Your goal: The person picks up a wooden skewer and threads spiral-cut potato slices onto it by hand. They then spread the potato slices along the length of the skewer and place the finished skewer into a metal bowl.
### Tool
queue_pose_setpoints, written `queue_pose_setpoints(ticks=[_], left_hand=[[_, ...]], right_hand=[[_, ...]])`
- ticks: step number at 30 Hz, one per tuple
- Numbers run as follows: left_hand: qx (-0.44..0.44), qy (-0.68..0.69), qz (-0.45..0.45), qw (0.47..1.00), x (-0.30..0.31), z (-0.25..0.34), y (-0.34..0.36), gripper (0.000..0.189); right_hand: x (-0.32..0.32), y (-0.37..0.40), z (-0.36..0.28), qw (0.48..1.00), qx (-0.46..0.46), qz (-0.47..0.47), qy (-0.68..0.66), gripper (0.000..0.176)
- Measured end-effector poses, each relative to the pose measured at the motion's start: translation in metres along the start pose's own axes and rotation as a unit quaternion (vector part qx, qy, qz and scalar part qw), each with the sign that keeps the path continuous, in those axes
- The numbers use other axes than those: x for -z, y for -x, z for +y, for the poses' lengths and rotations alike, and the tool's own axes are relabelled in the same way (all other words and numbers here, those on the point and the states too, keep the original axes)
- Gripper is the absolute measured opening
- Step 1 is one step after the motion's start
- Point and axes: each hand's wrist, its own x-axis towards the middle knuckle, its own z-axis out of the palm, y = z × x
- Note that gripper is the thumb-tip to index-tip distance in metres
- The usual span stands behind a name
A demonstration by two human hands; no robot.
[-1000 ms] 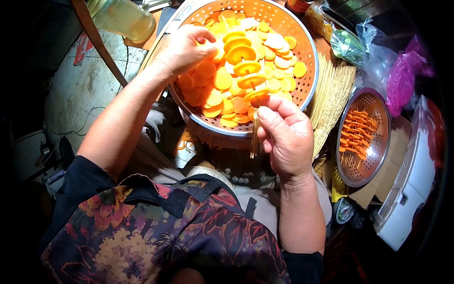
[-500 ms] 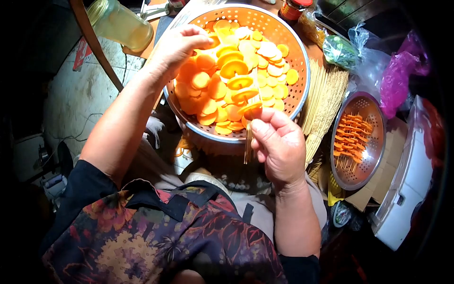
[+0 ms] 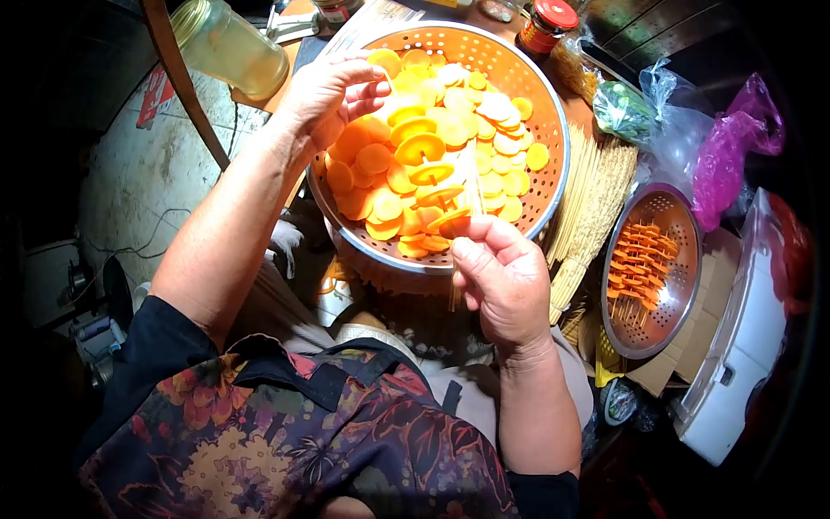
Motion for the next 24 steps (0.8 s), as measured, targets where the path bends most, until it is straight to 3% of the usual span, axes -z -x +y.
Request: queue_pose_setpoints(ticks=[8,10,24], left_hand=[[0.005,0.005,-0.014,1.000,-0.003,-0.002,0.001,0.024],[0.010,-0.002,-0.070,0.998,-0.004,-0.003,0.002,0.020],[0.013,-0.028,-0.077,0.997,-0.021,-0.011,0.019,0.020]], right_hand=[[0.003,0.001,0.003,1.000,0.002,0.002,0.004,0.018],[0.001,0.000,0.005,1.000,0.015,0.008,-0.004,0.017],[-0.001,-0.006,0.006,1.000,0.021,0.017,-0.011,0.016]])
